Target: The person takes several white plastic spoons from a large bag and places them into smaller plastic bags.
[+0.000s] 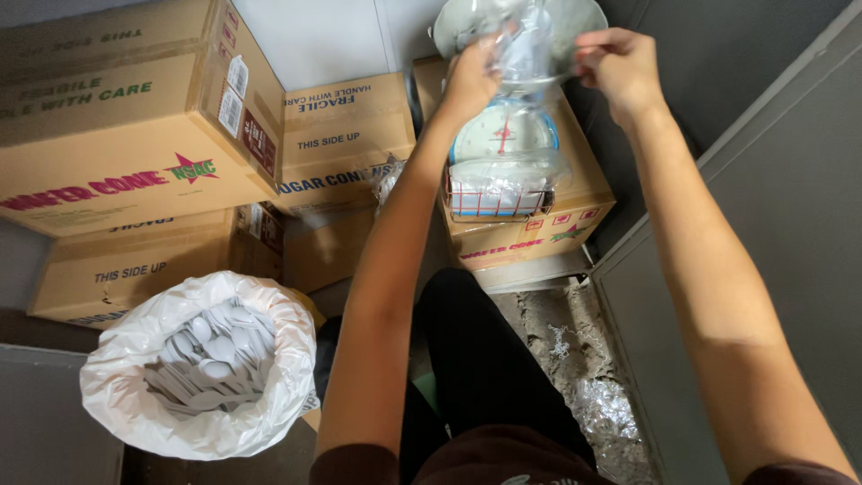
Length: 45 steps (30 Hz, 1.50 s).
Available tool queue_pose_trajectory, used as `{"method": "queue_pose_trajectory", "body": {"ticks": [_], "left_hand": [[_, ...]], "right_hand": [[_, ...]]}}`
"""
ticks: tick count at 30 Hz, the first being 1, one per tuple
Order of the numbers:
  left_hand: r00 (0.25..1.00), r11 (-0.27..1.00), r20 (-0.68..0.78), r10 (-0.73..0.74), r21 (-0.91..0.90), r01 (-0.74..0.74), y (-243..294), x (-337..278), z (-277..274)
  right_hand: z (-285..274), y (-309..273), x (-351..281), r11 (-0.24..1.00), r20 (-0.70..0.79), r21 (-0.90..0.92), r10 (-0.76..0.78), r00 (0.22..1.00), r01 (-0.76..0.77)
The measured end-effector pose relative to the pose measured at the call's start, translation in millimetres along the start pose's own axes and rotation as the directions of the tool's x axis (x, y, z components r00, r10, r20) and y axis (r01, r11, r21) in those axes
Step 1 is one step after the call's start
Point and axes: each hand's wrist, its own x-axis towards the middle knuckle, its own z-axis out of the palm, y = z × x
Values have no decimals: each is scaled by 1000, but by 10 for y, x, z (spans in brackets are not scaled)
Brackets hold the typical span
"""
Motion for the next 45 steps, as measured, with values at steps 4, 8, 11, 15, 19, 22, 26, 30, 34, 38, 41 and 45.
{"method": "queue_pose_trajectory", "body": {"ticks": [4, 8, 11, 15, 19, 22, 26, 30, 34, 38, 41, 45], "left_hand": [[940, 999, -339, 45, 1, -48, -2, -148, -20], [997, 866, -62, 34, 501, 2, 440, -214, 170], [978, 812, 162, -134, 583, 14, 874, -185, 125], [990, 830, -1, 141, 545, -118, 1041, -305, -88], [971, 927, -192, 143, 371, -63, 1077, -821, -560], [960, 908, -239, 149, 417, -37, 1184, -1691, -1024], [934, 863, -355, 48, 485, 140, 1295, -2744, -1475], [884, 826, -442, -152, 434, 359, 1241, -3660, -1682], [825, 730, -478, -301, 441, 522, 1173, -4295, -1801], [835, 685, -505, -219, 530, 500, 1290, -4598, -1989], [834, 604, -536, -128, 625, 495, 1483, -4729, -2148], [789, 485, -611, -60, 673, 558, 1730, -4989, -2295]], "right_hand": [[-34, 191, -10, 817, 232, -454, -277, 933, 355], [332, -71, -40, 554, 347, -776, -23, 937, 301], [445, -219, -75, 518, 242, -825, -34, 970, 224], [355, 159, 89, 407, 245, -882, -32, 969, 237], [111, 139, 292, 358, 366, -832, -220, 904, 424], [-145, -247, -280, 547, 305, -722, -298, 905, 423], [-56, -604, -818, 665, 274, -584, -378, 884, 465], [-5, -587, -786, 642, 353, -642, -238, 905, 419], [-68, -640, -774, 476, 406, -629, -473, 782, 615], [3, -1061, -1260, 678, 178, -547, -480, 859, 492], [376, -1264, -1718, 761, 210, -323, -522, 827, 563], [1097, -1156, -1967, 824, 748, -103, -305, 589, 558]]}}
